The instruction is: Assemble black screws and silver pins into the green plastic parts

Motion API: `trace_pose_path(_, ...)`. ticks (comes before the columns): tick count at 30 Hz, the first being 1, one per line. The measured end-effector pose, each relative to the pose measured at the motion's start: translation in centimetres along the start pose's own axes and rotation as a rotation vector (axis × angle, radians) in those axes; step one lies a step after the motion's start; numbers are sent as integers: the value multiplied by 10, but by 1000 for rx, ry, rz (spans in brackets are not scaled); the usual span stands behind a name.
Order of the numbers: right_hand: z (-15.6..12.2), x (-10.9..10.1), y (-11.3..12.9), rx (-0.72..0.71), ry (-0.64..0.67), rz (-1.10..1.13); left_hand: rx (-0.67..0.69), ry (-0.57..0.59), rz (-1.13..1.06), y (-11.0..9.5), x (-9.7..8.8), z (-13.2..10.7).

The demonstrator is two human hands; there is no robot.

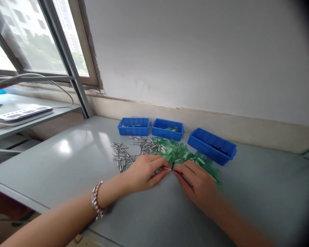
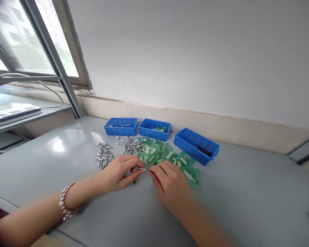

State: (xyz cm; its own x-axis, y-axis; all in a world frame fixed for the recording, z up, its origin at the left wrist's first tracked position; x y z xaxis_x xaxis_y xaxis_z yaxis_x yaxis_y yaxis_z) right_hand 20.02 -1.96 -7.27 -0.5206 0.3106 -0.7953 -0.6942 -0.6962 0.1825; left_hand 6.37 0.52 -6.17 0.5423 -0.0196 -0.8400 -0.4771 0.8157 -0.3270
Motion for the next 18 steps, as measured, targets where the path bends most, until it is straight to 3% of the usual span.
trace_pose_path(18,-1,1,-2,7,-34,49,37,-26,17,-2,-1,-1)
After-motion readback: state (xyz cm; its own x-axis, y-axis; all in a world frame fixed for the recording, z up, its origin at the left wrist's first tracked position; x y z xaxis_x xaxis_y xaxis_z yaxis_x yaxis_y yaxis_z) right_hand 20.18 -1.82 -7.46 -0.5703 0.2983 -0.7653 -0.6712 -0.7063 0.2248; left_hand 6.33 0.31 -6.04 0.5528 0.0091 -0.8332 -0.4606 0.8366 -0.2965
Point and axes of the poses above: each hand's wrist, its own z-axis towards the middle knuckle, its own x-axis out of the palm, y = z × x, the point moved 5 cm from there along z, towards the middle knuckle, and after that the axes turned 2 degrees about -x, right-handed, at the moved point
